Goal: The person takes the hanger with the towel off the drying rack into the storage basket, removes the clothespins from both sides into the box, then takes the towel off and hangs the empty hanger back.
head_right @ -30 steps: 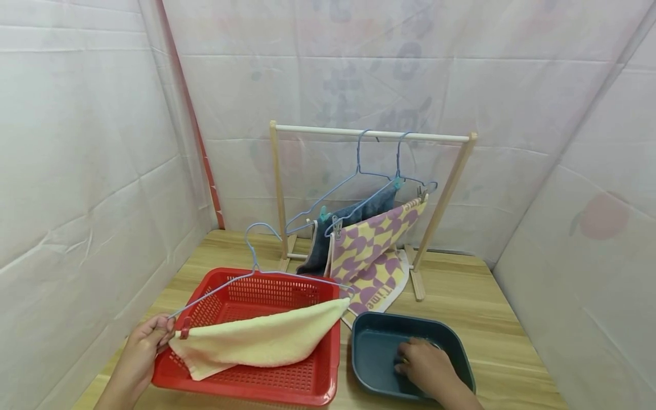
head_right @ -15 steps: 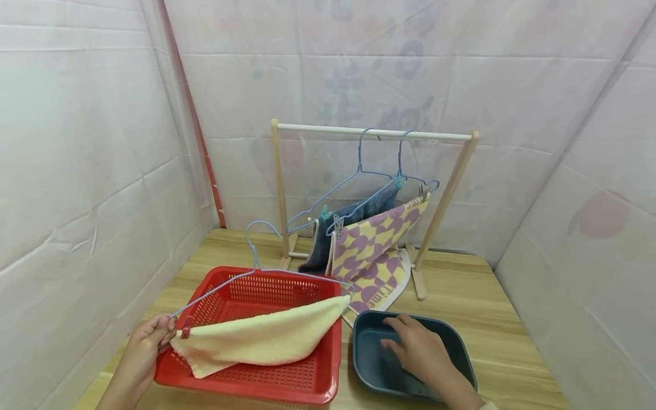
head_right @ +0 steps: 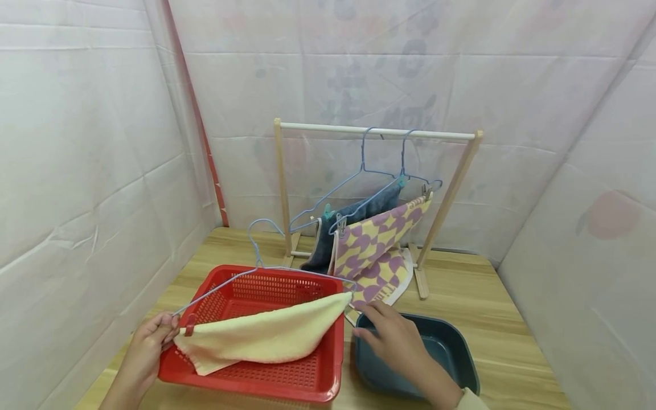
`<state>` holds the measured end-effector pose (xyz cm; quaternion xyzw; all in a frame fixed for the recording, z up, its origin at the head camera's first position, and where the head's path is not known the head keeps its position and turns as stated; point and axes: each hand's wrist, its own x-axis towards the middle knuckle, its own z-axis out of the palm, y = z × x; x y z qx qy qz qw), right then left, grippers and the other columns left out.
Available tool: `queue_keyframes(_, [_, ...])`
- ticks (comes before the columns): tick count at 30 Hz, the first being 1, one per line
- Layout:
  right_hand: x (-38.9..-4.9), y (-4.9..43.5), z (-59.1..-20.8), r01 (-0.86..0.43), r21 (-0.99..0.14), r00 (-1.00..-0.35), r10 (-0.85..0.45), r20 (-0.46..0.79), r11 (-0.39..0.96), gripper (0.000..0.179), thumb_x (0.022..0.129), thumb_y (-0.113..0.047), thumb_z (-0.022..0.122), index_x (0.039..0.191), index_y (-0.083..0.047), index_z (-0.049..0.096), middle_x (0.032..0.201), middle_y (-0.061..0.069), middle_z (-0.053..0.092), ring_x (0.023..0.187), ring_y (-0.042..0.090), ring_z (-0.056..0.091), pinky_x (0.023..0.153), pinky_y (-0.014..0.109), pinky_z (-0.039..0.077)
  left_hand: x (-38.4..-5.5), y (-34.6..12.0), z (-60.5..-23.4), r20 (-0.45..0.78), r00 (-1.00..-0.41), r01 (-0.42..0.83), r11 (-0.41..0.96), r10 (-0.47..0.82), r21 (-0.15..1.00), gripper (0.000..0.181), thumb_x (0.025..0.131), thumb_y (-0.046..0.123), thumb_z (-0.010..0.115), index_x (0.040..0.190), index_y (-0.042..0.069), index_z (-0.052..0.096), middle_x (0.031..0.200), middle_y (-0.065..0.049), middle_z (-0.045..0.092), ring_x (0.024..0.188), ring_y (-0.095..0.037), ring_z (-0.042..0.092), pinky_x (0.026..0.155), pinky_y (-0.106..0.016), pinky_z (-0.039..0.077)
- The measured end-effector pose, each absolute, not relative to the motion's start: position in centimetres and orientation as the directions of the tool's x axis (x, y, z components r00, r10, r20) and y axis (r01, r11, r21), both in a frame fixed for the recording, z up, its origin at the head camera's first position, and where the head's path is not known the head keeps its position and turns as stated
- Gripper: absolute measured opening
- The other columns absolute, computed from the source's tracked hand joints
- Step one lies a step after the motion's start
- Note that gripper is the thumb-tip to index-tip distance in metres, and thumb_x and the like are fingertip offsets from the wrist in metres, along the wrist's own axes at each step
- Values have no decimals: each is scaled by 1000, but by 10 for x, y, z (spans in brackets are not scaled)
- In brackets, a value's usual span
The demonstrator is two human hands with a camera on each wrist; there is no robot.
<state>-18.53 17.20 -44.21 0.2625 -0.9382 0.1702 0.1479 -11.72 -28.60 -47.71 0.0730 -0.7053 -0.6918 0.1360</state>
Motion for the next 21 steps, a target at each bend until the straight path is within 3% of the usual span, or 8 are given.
queue_keyframes(6, [-189,151,-436,-617,-218,-760,-501,415,756,51,80,-32,86,126,-20,69,117,-4,67,91,9,66,71,26,58,-117,-285,-475,67,-953,59,36,-297,998,32,108,9,37,92,-17,45,69,1,40,68,-13,42,65,-26,37])
queue_keyframes(10, [-193,138,-433,-656,-225,-730,-529,433,721,49,79,-33,86,124,-19,70,117,-6,67,94,8,63,72,26,59,-118,-283,-473,72,-951,62,44,-300,997,34,109,13,37,89,-13,47,69,1,40,67,-13,42,65,-25,36])
queue_keyframes(17, [-198,121,-429,-658,-293,-746,-548,378,694,47,83,-34,83,127,-22,68,118,-8,65,98,8,63,76,26,59,-120,-279,-472,66,-958,62,24,-280,998,27,107,4,36,89,-13,46,69,0,38,68,-11,45,70,-23,45])
queue_keyframes(21, [-199,112,-428,-656,-337,-754,-562,342,675,48,84,-35,82,129,-23,67,119,-5,67,99,11,65,75,22,58,-120,-279,-473,78,-953,74,26,-292,997,28,107,5,38,86,-10,48,68,1,38,66,-13,42,68,-24,40])
